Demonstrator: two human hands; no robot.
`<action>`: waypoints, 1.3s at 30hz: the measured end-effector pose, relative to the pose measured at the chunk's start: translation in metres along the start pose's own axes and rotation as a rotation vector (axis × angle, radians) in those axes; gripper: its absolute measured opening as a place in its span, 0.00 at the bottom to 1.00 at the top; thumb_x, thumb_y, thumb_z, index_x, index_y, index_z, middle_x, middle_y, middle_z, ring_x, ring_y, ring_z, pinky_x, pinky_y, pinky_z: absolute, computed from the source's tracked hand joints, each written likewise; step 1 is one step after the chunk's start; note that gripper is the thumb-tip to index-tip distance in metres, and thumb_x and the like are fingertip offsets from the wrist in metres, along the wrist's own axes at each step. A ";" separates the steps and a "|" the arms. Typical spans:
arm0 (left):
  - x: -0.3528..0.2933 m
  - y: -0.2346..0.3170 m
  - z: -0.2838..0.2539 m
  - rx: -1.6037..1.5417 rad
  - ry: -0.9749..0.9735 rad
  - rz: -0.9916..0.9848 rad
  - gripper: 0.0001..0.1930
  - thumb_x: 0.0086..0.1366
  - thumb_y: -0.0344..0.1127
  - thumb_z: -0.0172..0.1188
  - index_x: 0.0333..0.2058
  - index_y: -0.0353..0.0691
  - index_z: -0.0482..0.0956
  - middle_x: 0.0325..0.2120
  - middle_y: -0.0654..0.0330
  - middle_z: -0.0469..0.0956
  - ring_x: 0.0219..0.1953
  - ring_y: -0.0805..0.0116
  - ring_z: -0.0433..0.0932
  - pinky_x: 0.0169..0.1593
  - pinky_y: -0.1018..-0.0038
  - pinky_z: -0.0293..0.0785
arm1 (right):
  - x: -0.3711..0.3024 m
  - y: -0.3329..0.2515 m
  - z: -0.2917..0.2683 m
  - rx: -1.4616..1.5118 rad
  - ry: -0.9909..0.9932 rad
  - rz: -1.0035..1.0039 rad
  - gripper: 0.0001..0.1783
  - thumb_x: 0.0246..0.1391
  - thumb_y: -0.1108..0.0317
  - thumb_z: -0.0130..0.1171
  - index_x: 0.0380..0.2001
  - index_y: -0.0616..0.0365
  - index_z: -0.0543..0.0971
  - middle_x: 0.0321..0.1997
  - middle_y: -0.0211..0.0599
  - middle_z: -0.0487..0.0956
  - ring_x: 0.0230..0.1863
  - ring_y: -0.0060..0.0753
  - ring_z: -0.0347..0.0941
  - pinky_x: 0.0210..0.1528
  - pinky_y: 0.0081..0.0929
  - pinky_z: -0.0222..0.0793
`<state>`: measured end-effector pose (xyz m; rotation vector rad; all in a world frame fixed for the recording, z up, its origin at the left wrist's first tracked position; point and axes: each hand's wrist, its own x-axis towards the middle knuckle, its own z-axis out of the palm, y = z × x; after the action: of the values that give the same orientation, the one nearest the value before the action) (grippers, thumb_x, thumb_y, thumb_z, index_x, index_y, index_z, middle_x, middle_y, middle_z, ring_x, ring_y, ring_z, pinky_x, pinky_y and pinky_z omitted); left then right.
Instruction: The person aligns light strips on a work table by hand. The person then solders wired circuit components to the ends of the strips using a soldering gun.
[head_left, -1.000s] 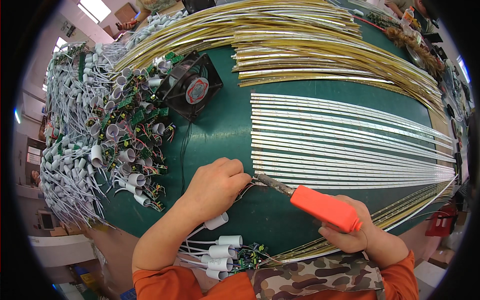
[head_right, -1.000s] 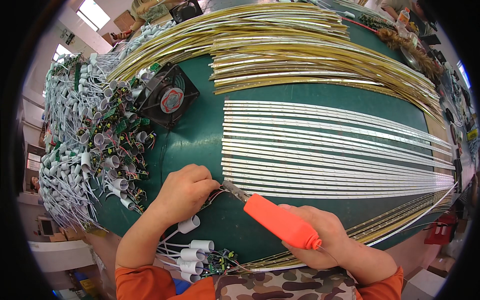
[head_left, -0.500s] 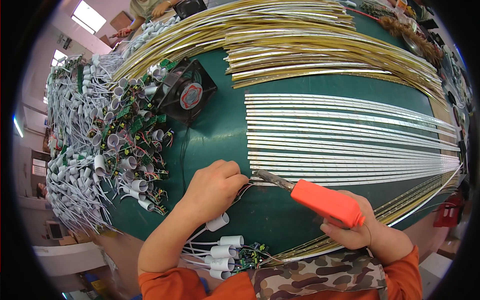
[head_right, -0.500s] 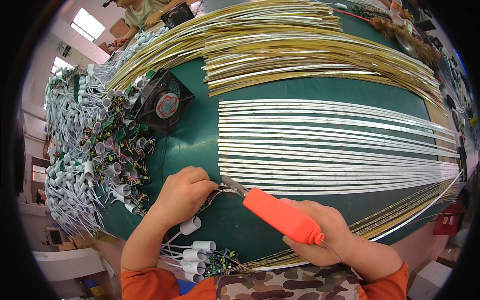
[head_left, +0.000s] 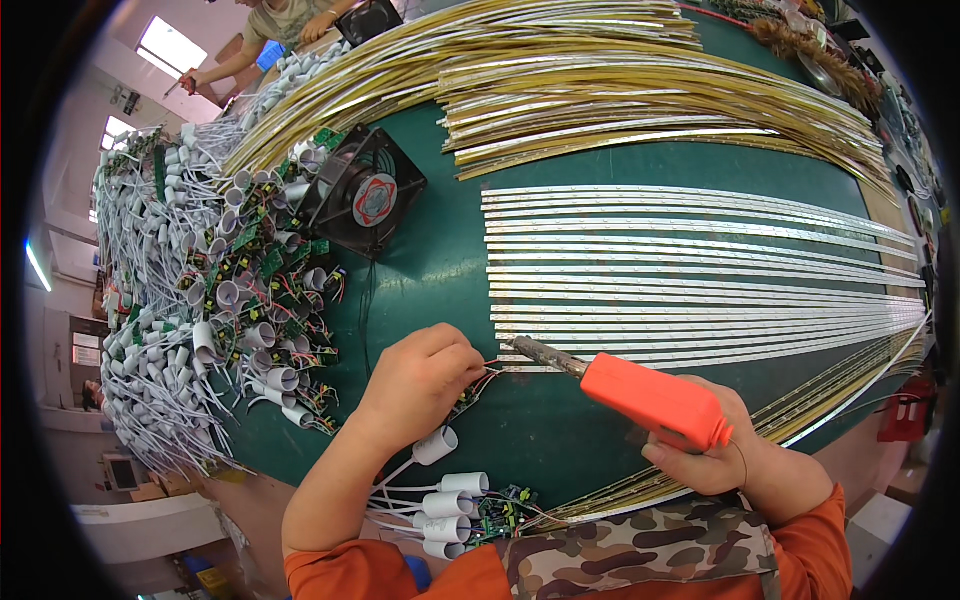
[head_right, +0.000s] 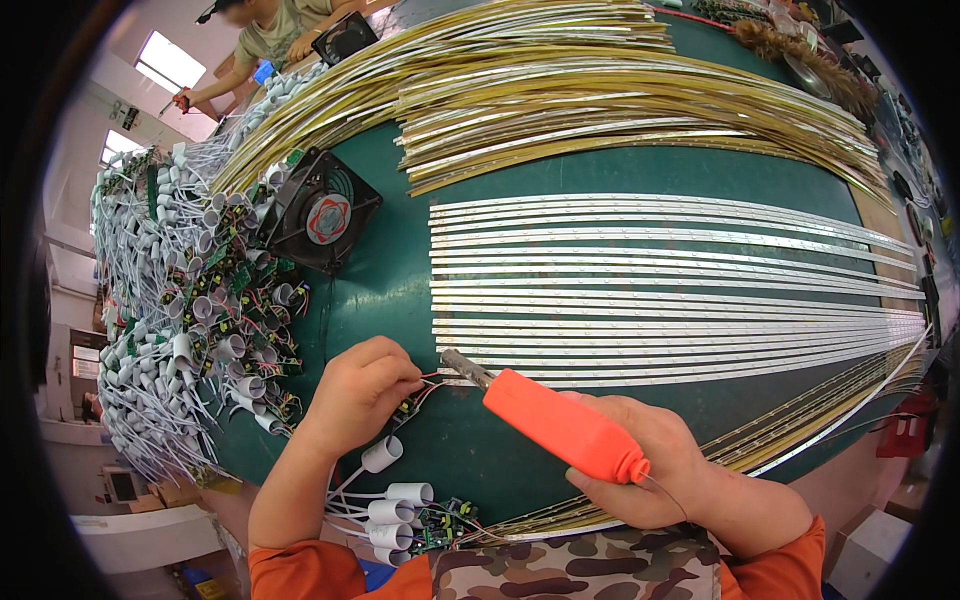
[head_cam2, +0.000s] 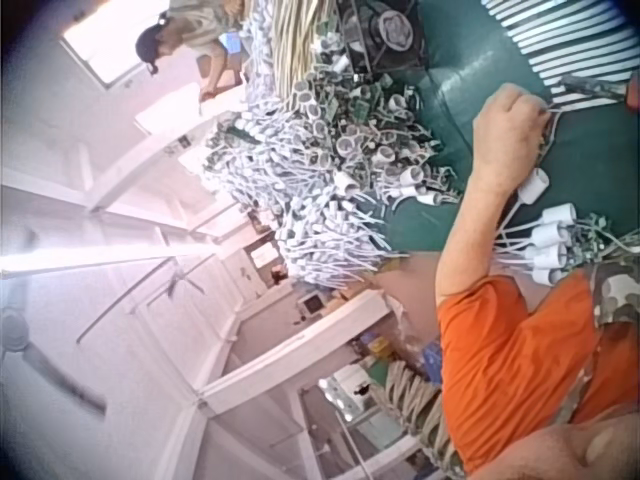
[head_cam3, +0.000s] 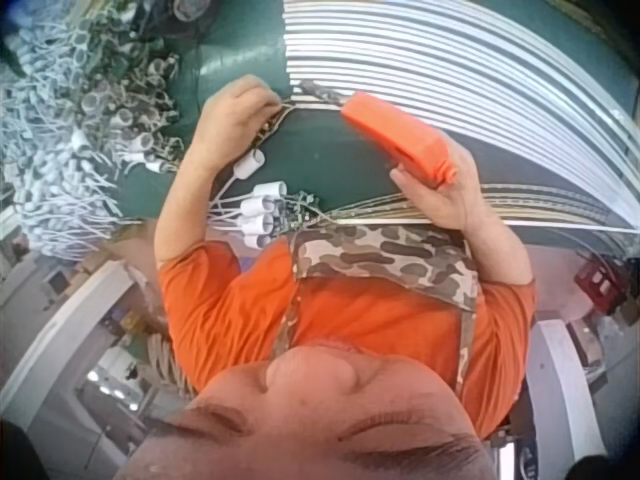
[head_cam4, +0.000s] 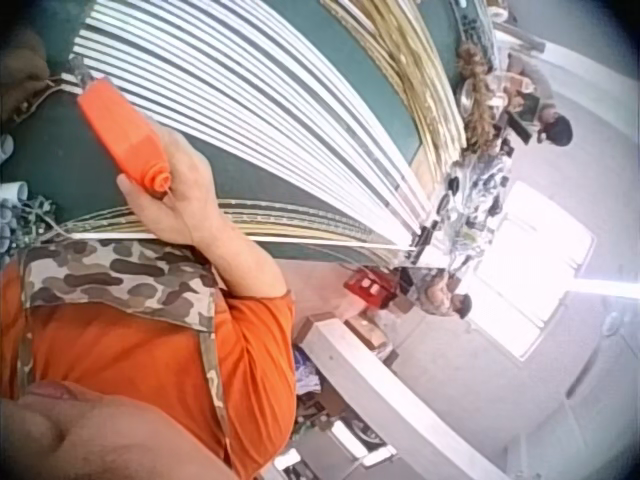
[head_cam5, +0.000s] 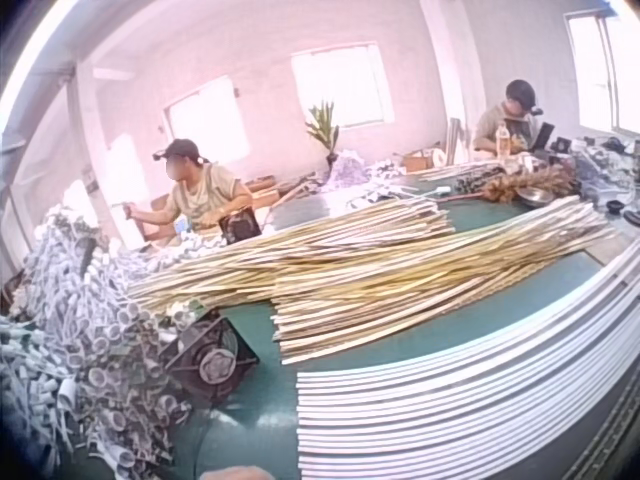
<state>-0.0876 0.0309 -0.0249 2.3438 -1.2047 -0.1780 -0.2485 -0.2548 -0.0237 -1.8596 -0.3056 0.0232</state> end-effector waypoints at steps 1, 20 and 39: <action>0.000 -0.001 -0.001 -0.048 -0.003 -0.014 0.08 0.49 0.24 0.66 0.29 0.38 0.77 0.28 0.58 0.75 0.30 0.59 0.76 0.33 0.69 0.74 | -0.001 0.001 0.001 0.010 0.008 0.003 0.28 0.46 0.75 0.64 0.53 0.68 0.71 0.44 0.46 0.78 0.40 0.42 0.78 0.42 0.29 0.73; 0.003 -0.004 -0.004 -0.040 -0.072 0.002 0.06 0.52 0.29 0.65 0.28 0.40 0.76 0.26 0.60 0.73 0.30 0.58 0.75 0.33 0.66 0.72 | -0.003 0.000 -0.002 -0.027 -0.003 0.026 0.28 0.46 0.73 0.65 0.53 0.67 0.71 0.42 0.46 0.78 0.38 0.43 0.77 0.41 0.30 0.72; 0.003 -0.013 0.000 -0.146 -0.063 0.017 0.06 0.52 0.25 0.65 0.27 0.36 0.76 0.25 0.57 0.76 0.29 0.57 0.76 0.33 0.68 0.72 | -0.003 0.000 -0.001 -0.014 0.021 0.054 0.28 0.45 0.73 0.65 0.52 0.67 0.71 0.41 0.44 0.78 0.36 0.41 0.77 0.39 0.29 0.72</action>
<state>-0.0765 0.0346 -0.0310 2.2157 -1.1991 -0.3249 -0.2508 -0.2564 -0.0240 -1.8805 -0.2422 0.0387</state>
